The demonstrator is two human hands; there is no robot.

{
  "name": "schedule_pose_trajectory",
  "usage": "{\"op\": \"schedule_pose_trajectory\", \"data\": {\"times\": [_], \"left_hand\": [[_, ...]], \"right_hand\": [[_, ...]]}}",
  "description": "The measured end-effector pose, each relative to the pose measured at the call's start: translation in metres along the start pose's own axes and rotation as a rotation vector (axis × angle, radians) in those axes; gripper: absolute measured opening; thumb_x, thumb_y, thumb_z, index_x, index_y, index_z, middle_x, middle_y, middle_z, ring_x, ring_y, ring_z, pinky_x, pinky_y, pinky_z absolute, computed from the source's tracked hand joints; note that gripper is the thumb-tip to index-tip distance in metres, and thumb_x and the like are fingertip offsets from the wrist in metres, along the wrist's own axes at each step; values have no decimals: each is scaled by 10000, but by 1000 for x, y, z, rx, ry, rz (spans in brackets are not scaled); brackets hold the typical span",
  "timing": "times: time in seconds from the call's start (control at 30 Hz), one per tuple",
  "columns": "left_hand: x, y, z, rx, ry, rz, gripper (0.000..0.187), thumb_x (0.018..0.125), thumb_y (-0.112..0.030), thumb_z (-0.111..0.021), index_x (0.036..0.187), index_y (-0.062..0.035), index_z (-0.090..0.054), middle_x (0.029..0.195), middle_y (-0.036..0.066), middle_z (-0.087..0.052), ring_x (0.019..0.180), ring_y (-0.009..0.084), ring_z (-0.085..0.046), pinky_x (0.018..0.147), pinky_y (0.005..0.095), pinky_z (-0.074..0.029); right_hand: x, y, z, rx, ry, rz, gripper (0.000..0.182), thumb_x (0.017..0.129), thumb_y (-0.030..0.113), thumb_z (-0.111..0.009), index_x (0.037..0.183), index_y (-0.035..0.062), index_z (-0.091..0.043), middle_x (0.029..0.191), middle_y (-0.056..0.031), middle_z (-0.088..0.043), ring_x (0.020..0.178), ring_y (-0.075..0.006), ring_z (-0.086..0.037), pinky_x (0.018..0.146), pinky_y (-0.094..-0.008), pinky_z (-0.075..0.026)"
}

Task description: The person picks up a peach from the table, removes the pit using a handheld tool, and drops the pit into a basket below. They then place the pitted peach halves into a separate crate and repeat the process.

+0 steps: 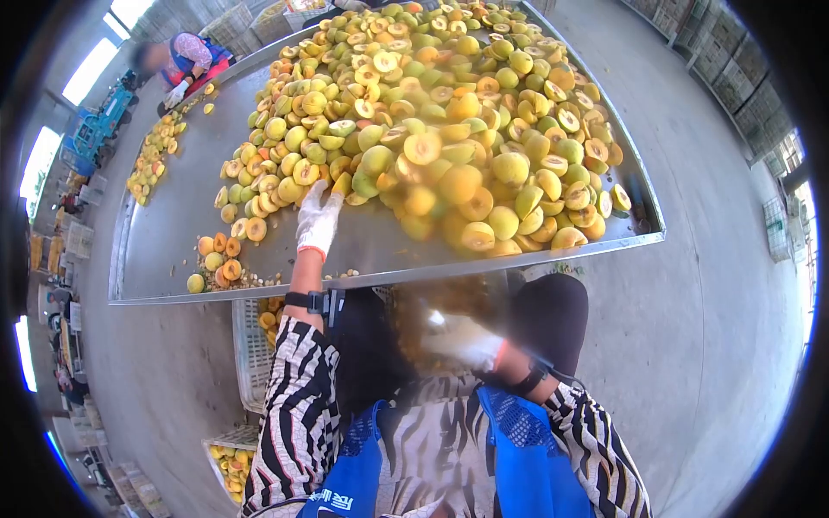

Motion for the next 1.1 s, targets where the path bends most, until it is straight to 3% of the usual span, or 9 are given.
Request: {"op": "schedule_pose_trajectory", "data": {"times": [0.03,0.33,0.47,0.53,0.57,0.7,0.83,0.97,1.1], "left_hand": [[13,1,-13,38,37,4,605,889,-319,-643,1400,-41,-478,1361,207,-538,1293,332,-483,1097,381,-359],[9,22,-15,-365,145,281,422,868,-137,-621,1279,-39,-612,1076,91,-684,804,113,-637,711,231,-507],[-89,-38,30,-614,246,263,411,844,48,-615,1253,16,-606,1118,96,-669,827,122,-623,768,246,-524],[-127,-40,27,-527,348,-67,393,824,87,-617,1208,7,-637,1165,97,-654,968,159,-632,833,265,-525],[-148,-53,30,-492,411,-290,381,811,86,-636,1180,-7,-653,1234,104,-620,1109,195,-602,908,290,-511],[-201,-69,21,-627,673,-285,436,796,96,-644,1222,9,-620,1327,130,-553,1199,230,-560,981,327,-481],[-216,-72,21,-1092,383,-122,478,908,-163,-618,1310,69,-505,1284,169,-571,1194,258,-554,1028,371,-447],[-220,-57,-2,-1336,334,255,416,986,-293,-497,1254,19,-560,1145,170,-631,1056,281,-605,948,405,-496],[-220,-46,-2,-1695,237,625,361,998,-318,-449,1129,-26,-617,1047,172,-649,982,317,-622,856,416,-535]], "right_hand": [[4,-3,-3,168,-58,107,215,857,256,-707,957,81,-633,756,-14,-617,654,-73,-565,589,-238,-483],[12,-15,6,129,-199,76,221,867,252,-696,952,68,-608,726,-3,-595,566,-75,-537,513,-235,-461],[3,1,9,332,-279,-71,177,885,246,-674,906,84,-604,704,-5,-574,509,-76,-494,449,-233,-403],[13,-3,8,502,-253,59,283,921,328,-651,1040,77,-598,729,-13,-597,465,-94,-499,409,-243,-400],[8,6,7,348,-278,95,330,937,360,-626,1097,74,-591,744,-17,-605,471,-94,-505,414,-240,-406],[13,5,8,-56,-335,294,391,972,404,-554,1172,73,-609,808,-26,-629,554,-72,-541,472,-211,-434],[-18,59,-21,114,-386,-4,310,884,246,-658,1099,33,-588,872,-110,-650,723,-238,-612,664,-406,-510],[-13,53,-45,71,-505,359,400,898,334,-640,1170,45,-585,991,-138,-682,895,-227,-647,820,-344,-515],[-14,41,-40,-353,-696,355,323,850,271,-714,1049,52,-586,782,-119,-666,727,-282,-673,664,-396,-511]]}}
Point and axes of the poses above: each hand's wrist, its own x-axis towards the middle knuckle, its own z-axis out of the back of the hand, y = z × x, the point moved 4 cm from there along x, towards the middle knuckle
